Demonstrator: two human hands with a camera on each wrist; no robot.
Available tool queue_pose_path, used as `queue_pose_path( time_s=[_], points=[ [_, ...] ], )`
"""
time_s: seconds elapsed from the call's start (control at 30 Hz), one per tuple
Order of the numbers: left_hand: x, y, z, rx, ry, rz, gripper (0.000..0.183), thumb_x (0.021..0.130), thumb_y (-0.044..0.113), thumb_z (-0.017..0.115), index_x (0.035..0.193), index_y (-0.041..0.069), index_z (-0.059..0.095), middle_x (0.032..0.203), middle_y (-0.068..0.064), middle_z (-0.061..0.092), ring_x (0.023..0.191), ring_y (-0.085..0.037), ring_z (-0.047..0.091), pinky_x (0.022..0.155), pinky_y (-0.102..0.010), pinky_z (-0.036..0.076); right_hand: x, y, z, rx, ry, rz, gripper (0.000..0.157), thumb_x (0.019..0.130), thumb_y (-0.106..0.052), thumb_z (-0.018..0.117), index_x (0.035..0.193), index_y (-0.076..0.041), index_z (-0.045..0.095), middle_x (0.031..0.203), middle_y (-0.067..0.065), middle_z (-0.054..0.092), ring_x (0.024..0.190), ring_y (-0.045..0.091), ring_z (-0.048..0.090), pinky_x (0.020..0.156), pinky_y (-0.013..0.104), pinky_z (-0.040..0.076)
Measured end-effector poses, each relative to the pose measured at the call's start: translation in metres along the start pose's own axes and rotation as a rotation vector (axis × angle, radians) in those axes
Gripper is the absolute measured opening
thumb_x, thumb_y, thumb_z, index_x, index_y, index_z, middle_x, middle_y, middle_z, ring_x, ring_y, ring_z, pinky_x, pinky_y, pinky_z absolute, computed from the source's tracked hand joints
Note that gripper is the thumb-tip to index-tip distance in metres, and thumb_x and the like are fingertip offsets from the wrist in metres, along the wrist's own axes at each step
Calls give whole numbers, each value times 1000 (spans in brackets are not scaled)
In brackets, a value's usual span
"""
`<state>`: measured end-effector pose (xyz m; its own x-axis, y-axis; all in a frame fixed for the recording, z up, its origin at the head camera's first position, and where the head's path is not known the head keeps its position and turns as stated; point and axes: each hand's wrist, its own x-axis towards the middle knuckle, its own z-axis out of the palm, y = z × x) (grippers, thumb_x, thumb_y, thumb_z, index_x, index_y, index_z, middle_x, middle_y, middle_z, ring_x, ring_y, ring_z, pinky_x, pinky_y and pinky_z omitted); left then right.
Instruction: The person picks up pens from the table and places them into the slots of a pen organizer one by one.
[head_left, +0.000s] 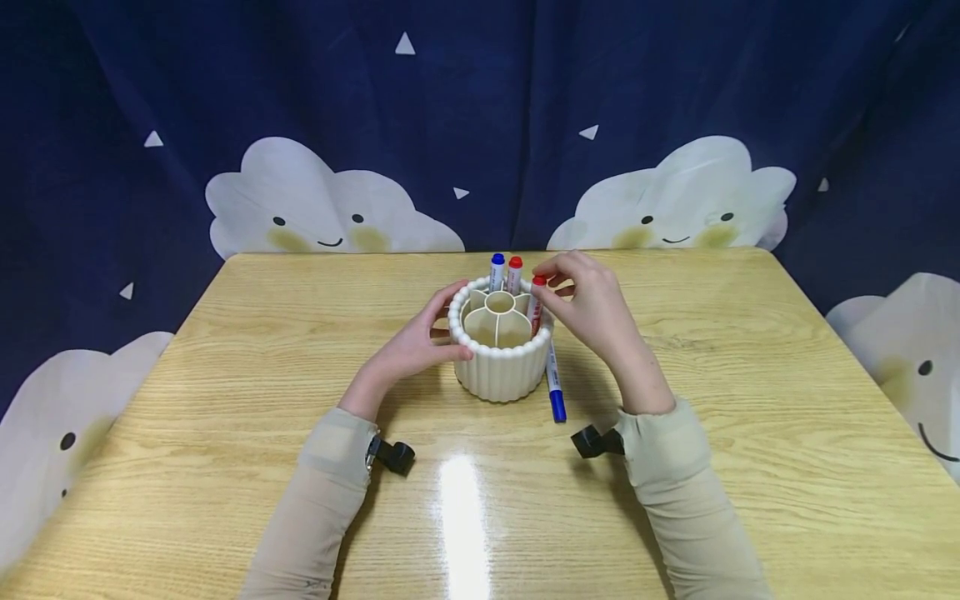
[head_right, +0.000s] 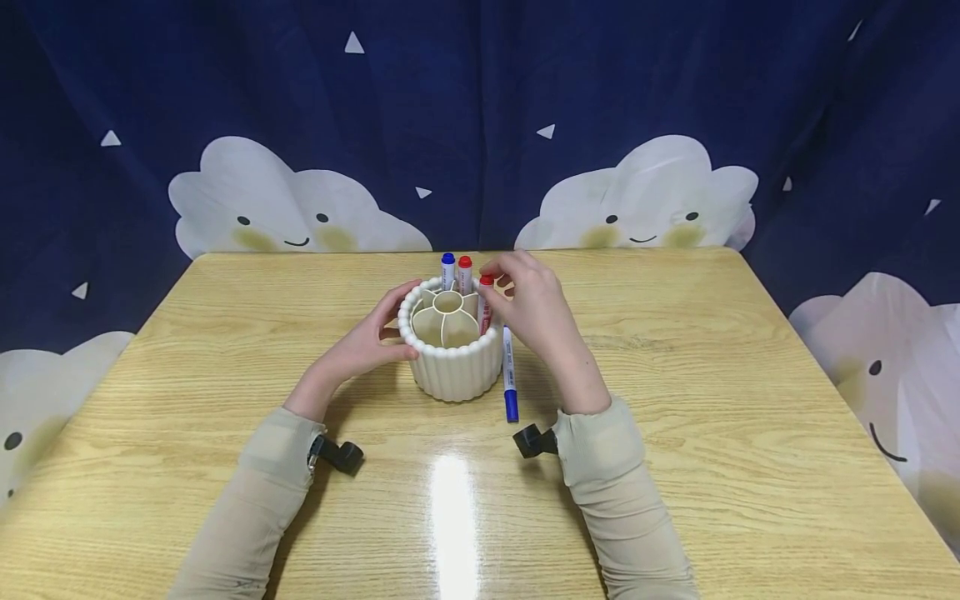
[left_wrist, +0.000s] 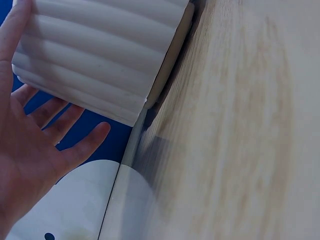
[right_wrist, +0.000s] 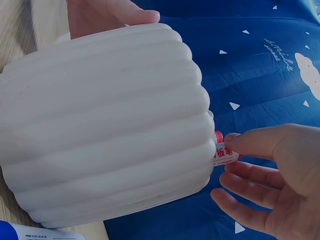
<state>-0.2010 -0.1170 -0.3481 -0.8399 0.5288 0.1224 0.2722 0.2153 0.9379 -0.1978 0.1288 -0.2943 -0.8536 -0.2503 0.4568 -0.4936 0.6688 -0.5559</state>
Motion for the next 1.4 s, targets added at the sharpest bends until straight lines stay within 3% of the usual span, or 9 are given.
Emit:
queue_pose_path(
  time_s=[0.3,0.47,0.6,0.8,0.93,1.27,1.4],
  points=[
    [8,-28,-2,18,9,27,93,72,26,77,145,23,19,140,-4,32,125,-23,35,98,-44,39,0,14,-9,18,67,47,21,87,-9,58,106,-3,62,103,11,59,89,22,58,73,37,54],
    [8,-32,-2,33,16,35,91,72,29,77,143,31,21,140,0,32,125,-23,35,97,-43,40,1,31,-7,5,72,93,20,86,-8,56,104,-1,62,103,13,60,89,25,59,72,37,54],
    [7,-28,-2,28,14,12,90,71,29,77,142,34,21,141,0,32,126,-22,35,98,-43,39,2,46,0,-20,9,161,21,86,-8,56,105,0,61,101,17,60,89,28,59,75,39,52],
    [1,-8,0,-14,5,9,93,72,21,77,144,19,20,141,-10,31,126,-31,33,99,-48,37,1,63,12,-43,-149,287,25,86,-13,58,109,-1,59,100,18,62,90,31,59,79,42,48],
    [-1,0,1,-11,7,8,91,73,15,76,145,16,20,140,-12,32,125,-32,34,99,-47,37,-1,74,22,-77,-246,336,26,86,-15,59,108,-2,59,100,18,63,91,31,59,80,42,48],
    [-1,-1,0,11,6,8,91,74,15,76,145,14,18,140,-12,32,125,-32,34,99,-47,37,-4,83,39,-165,-366,354,32,85,-25,58,108,-4,62,94,16,63,83,28,56,70,37,46],
    [2,-10,0,14,11,12,91,73,20,76,145,20,20,140,-8,32,126,-30,34,98,-46,38,-5,83,42,-197,-404,340,37,85,-28,58,115,-5,60,98,17,64,86,29,58,74,40,48]
  ],
)
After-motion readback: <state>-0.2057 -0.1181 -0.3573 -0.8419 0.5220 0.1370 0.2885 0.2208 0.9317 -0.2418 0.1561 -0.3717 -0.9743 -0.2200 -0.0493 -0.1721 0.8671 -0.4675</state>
